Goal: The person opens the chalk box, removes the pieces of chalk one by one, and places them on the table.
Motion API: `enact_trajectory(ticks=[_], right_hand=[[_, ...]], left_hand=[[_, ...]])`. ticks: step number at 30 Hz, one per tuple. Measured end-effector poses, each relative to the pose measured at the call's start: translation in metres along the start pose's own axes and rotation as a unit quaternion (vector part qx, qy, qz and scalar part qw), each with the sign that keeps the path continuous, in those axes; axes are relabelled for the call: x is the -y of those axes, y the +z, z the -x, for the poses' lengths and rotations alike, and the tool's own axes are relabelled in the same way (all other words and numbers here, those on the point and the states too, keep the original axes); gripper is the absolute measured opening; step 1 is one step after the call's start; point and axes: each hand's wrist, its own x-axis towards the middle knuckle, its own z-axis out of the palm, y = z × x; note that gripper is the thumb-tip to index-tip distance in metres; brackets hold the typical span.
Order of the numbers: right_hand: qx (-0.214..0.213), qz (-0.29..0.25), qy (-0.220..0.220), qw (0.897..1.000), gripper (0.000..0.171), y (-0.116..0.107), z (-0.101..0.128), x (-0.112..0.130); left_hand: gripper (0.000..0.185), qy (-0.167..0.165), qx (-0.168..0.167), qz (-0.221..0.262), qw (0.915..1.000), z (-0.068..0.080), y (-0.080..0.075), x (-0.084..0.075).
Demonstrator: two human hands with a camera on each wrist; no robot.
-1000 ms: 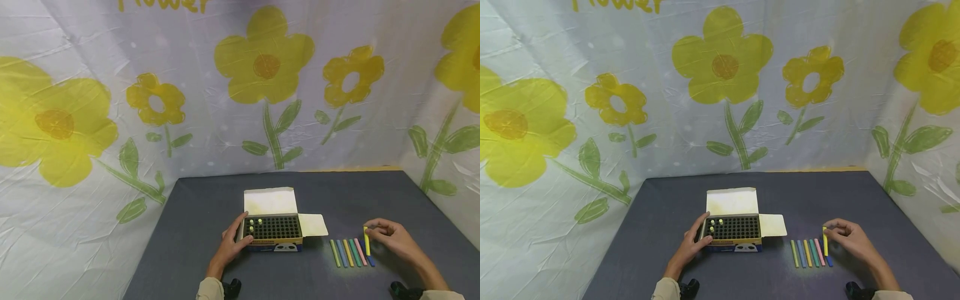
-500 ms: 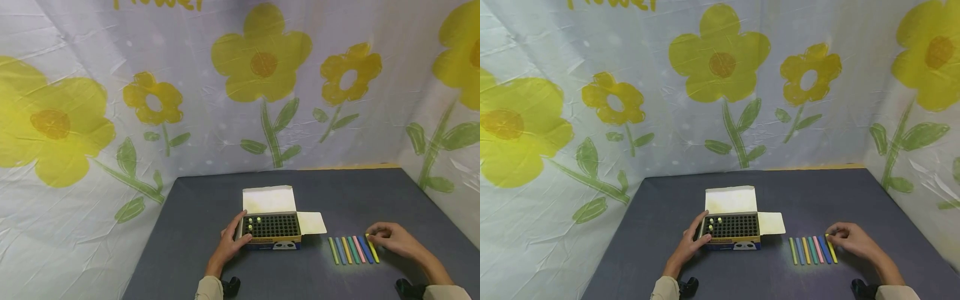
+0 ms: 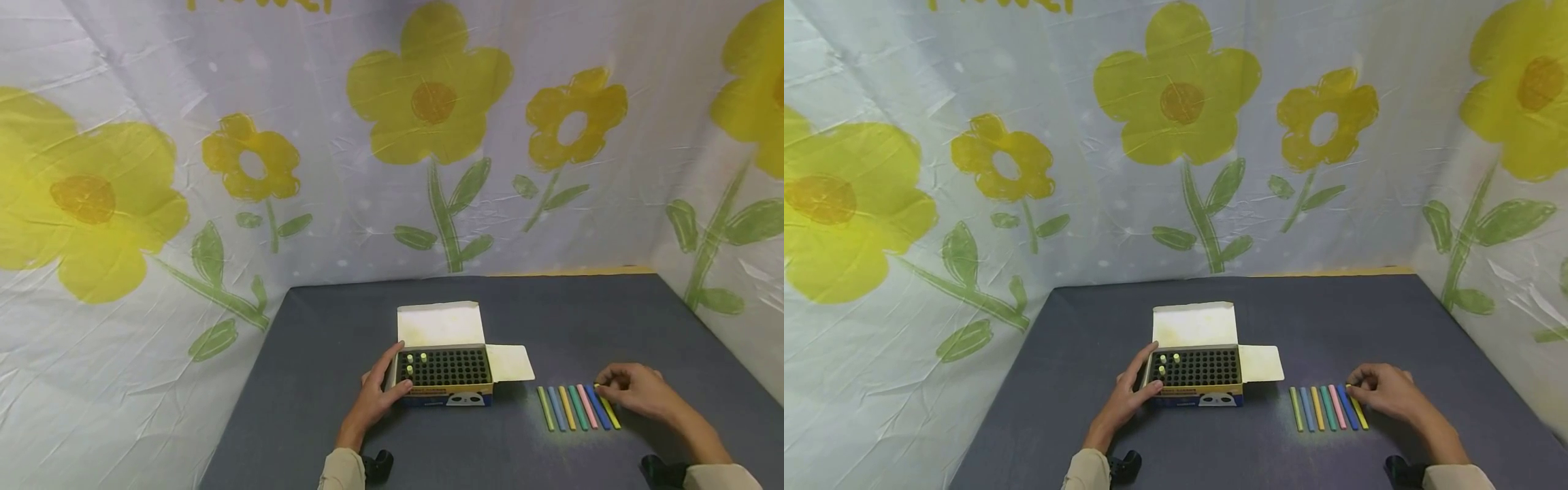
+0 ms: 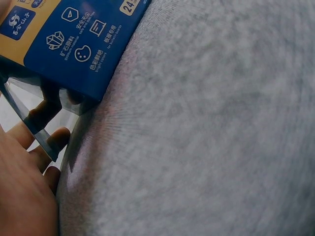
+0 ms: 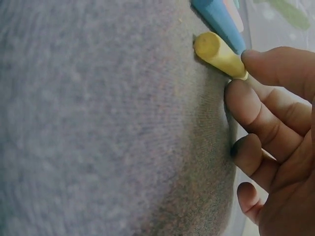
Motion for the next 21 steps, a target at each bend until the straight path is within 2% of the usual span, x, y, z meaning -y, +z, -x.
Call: enact_trajectory(ticks=[4,9,12,21], right_hand=[[-0.001,0.001,-0.001,1.000,0.025,-0.002,-0.001,0.001],[0.002,-0.061,0.008,0.998,0.038,-0.004,-0.001,0.006],[-0.019,-0.092,0.001,0.996,0.041,-0.004,-0.002,0.013],[-0.111,-0.118,-0.094,0.982,0.032,0.006,-0.016,0.050]], left_hand=[[0.074,-0.005,0.001,-0.001,1.0000,-0.001,0.000,-0.001],[0.073,-0.011,-0.003,-0.008,0.9999,-0.001,0.000,-0.003],[0.073,-0.006,-0.003,-0.008,0.9999,-0.001,0.000,-0.003],[0.073,0.011,0.005,-0.005,0.9999,0.001,-0.001,-0.002]])
